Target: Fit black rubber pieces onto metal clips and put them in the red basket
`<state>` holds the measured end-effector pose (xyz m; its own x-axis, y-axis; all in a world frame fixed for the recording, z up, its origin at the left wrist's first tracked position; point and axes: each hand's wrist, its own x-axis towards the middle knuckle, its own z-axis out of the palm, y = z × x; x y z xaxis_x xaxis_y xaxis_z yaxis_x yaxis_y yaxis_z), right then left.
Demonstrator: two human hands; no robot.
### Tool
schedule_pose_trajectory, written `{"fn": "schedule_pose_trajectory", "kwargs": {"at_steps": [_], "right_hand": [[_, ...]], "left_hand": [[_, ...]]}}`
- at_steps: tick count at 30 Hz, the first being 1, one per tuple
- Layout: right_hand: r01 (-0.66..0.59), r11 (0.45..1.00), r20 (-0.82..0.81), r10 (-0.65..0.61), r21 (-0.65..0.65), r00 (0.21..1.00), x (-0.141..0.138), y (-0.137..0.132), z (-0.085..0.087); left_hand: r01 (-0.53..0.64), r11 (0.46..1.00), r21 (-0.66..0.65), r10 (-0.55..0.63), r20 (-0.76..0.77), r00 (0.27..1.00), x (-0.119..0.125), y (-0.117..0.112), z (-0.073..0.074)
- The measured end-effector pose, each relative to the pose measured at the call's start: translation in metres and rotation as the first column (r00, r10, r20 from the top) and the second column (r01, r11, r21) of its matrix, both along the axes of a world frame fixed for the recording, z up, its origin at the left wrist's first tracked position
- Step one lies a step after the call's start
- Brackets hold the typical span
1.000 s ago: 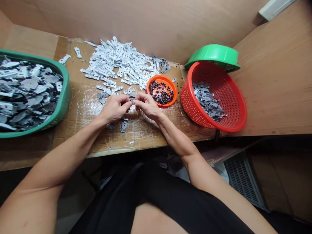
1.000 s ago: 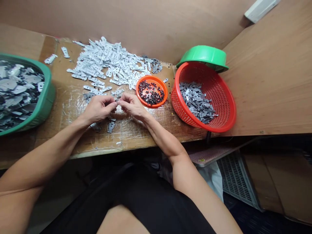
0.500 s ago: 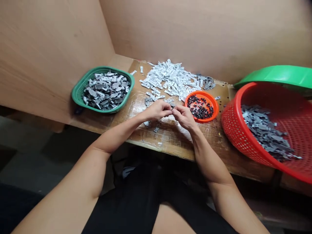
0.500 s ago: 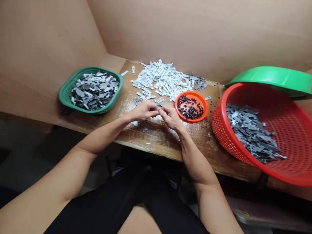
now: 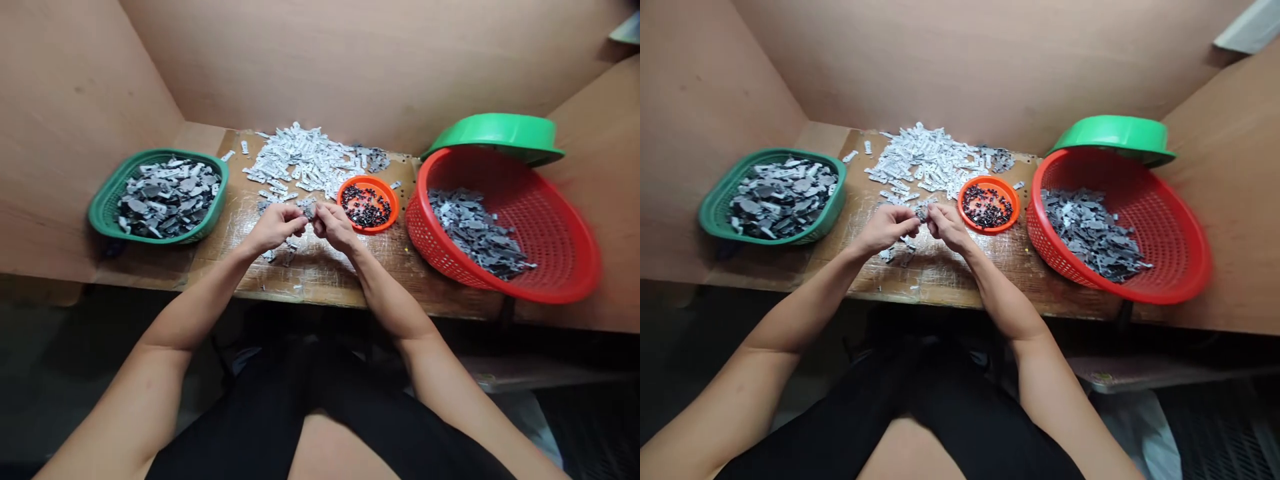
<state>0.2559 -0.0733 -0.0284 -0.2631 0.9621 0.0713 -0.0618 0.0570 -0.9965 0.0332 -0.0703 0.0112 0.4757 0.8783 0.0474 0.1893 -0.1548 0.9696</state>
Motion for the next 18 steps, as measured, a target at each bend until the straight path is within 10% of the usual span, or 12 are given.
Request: {"fn": "schedule_pose_trajectory", "kwargs": {"at_steps": [9, 12, 14, 18], "right_hand": [[-0.107, 0.979, 0.197, 0.071, 0.176, 0.978, 0.013, 0.01, -0.001], [0.107, 0.944, 0.357, -0.221, 0.312, 0.908, 0.056, 0.033, -0.012], [0.27, 0.857, 0.515, -0.486, 0.438, 0.706, 0.095, 0.048, -0.019], [0.305, 0.894, 0.783, -0.438, 0.327, 0.441, 0.139, 0.061, -0.033]], "left_hand": [[-0.127, 0.992, 0.016, 0.127, -0.06, 0.99, 0.0, -0.021, 0.003], [-0.31, 0.915, 0.26, 0.36, -0.171, 0.917, -0.026, -0.029, 0.037], [-0.339, 0.9, 0.273, 0.405, -0.242, 0.882, -0.044, -0.033, 0.069], [-0.166, 0.969, 0.181, 0.223, -0.361, 0.906, -0.054, -0.038, 0.13]]}}
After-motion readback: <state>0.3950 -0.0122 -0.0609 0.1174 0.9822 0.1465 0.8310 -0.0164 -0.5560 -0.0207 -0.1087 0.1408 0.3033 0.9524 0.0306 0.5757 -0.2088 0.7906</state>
